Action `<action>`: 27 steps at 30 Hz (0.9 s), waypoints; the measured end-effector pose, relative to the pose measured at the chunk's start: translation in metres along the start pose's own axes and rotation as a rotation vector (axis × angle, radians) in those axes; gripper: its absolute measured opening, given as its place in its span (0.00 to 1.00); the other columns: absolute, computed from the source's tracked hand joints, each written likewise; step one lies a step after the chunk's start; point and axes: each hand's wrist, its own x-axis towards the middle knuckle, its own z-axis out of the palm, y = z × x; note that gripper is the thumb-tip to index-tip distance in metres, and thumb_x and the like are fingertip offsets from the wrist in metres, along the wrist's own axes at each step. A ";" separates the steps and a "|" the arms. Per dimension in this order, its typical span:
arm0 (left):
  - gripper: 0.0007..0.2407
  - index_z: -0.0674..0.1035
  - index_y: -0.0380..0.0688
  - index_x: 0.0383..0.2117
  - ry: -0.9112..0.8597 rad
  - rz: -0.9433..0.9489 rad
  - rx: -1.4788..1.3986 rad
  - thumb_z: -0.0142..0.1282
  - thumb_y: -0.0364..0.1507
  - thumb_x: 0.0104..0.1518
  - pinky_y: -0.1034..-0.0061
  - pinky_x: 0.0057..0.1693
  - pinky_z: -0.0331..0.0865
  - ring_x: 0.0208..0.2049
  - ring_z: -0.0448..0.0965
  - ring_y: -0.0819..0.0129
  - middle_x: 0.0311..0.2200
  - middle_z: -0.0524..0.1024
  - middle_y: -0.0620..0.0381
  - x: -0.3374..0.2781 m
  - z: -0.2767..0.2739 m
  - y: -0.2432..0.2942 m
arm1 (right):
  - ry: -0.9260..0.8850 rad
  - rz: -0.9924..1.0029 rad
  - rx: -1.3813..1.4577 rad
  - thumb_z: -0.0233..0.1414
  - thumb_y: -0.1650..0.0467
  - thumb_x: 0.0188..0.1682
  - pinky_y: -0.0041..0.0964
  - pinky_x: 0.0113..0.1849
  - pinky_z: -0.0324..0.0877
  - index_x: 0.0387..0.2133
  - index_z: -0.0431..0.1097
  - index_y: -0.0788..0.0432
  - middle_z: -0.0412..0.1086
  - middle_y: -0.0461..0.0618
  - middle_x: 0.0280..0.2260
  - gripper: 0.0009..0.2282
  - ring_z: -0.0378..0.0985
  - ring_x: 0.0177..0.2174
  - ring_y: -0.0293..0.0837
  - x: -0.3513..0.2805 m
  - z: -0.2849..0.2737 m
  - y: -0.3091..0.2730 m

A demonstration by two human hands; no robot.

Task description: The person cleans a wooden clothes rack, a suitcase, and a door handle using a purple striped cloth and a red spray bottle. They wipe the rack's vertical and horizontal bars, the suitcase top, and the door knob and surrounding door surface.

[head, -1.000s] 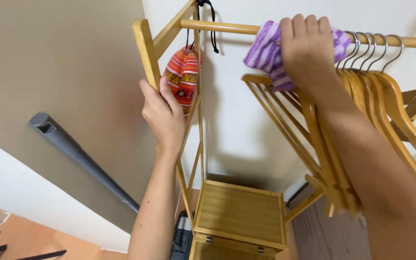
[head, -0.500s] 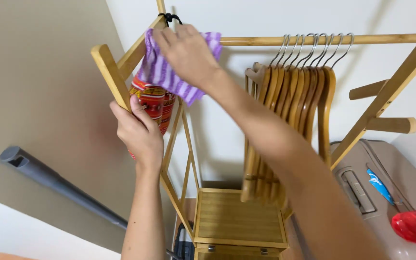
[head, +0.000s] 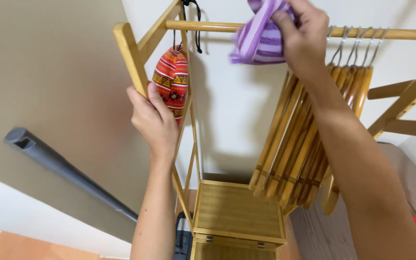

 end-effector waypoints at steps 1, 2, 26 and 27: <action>0.10 0.68 0.36 0.39 -0.005 -0.012 -0.024 0.45 0.32 0.74 0.63 0.32 0.68 0.23 0.76 0.52 0.24 0.73 0.43 -0.001 0.000 0.000 | 0.040 0.338 0.355 0.53 0.74 0.66 0.35 0.39 0.76 0.48 0.75 0.66 0.77 0.52 0.37 0.06 0.80 0.36 0.40 -0.003 0.010 0.009; 0.10 0.68 0.36 0.39 0.001 -0.007 -0.015 0.45 0.32 0.74 0.63 0.32 0.68 0.23 0.76 0.52 0.24 0.73 0.43 0.001 -0.001 0.002 | 0.044 0.333 0.365 0.53 0.74 0.66 0.35 0.39 0.76 0.48 0.75 0.66 0.77 0.52 0.37 0.06 0.80 0.36 0.40 0.009 0.029 -0.002; 0.09 0.67 0.34 0.41 -0.129 -0.009 -0.005 0.39 0.30 0.72 0.57 0.37 0.72 0.31 0.80 0.41 0.28 0.75 0.37 0.003 -0.010 -0.022 | 0.303 0.583 0.804 0.41 0.56 0.62 0.48 0.26 0.67 0.26 0.71 0.63 0.68 0.52 0.23 0.25 0.71 0.20 0.45 0.095 0.236 -0.090; 0.08 0.69 0.34 0.42 -0.125 0.035 -0.009 0.39 0.29 0.72 0.57 0.39 0.73 0.33 0.81 0.41 0.30 0.76 0.37 -0.001 -0.010 -0.033 | 0.281 0.440 0.836 0.39 0.54 0.62 0.50 0.28 0.66 0.25 0.70 0.62 0.67 0.51 0.23 0.26 0.70 0.21 0.46 0.087 0.217 -0.109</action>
